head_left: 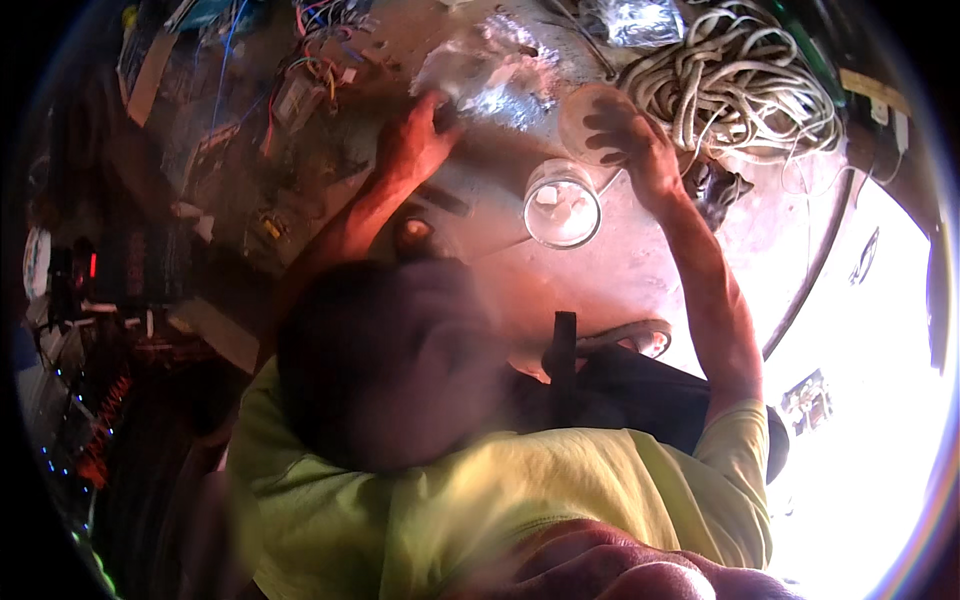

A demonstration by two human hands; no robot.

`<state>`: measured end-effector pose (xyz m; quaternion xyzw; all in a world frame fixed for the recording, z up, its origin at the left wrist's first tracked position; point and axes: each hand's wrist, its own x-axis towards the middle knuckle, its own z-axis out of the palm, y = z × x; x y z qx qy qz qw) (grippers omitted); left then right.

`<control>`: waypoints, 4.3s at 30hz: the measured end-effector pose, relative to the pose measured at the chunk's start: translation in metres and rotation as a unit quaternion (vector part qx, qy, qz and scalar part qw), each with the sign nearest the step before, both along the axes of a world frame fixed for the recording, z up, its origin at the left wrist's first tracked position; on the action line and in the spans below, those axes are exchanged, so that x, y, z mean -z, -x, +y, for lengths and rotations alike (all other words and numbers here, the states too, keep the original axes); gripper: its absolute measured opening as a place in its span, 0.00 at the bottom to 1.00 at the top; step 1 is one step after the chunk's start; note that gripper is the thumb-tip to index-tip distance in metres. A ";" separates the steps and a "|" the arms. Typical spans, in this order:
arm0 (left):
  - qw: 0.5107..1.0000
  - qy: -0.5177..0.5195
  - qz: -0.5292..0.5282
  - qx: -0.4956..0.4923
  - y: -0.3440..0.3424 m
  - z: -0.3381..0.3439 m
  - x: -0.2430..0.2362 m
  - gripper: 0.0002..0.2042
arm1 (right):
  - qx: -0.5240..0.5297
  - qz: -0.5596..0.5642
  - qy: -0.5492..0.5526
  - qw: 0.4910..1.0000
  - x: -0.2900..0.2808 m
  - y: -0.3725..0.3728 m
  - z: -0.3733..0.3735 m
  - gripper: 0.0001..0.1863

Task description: The person cleans an electrical component with a cloth and applies a substance from a container by hand while sitting on the floor.

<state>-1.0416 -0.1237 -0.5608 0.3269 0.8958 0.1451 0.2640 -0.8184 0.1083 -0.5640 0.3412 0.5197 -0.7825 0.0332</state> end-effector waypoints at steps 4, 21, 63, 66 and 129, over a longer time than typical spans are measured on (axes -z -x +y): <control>0.999 -0.019 -0.027 -0.002 0.001 0.009 0.023 0.22 | 0.064 -0.035 -0.059 0.996 0.015 0.008 -0.015 0.29; 0.939 -0.256 0.104 0.204 0.021 0.103 0.039 0.08 | 0.041 -0.066 -0.060 0.995 0.008 0.037 -0.020 0.23; 0.827 -0.529 -0.153 -0.114 -0.014 0.096 0.079 0.11 | -0.026 -0.081 -0.423 0.902 -0.021 0.111 -0.081 0.33; 0.886 -0.447 -0.081 -0.094 -0.016 0.094 0.081 0.15 | 0.066 -0.056 -0.268 0.960 -0.013 0.118 -0.088 0.32; 0.890 -0.408 -0.204 0.012 -0.016 0.028 -0.040 0.07 | 0.030 0.078 0.089 0.992 -0.064 0.037 -0.022 0.24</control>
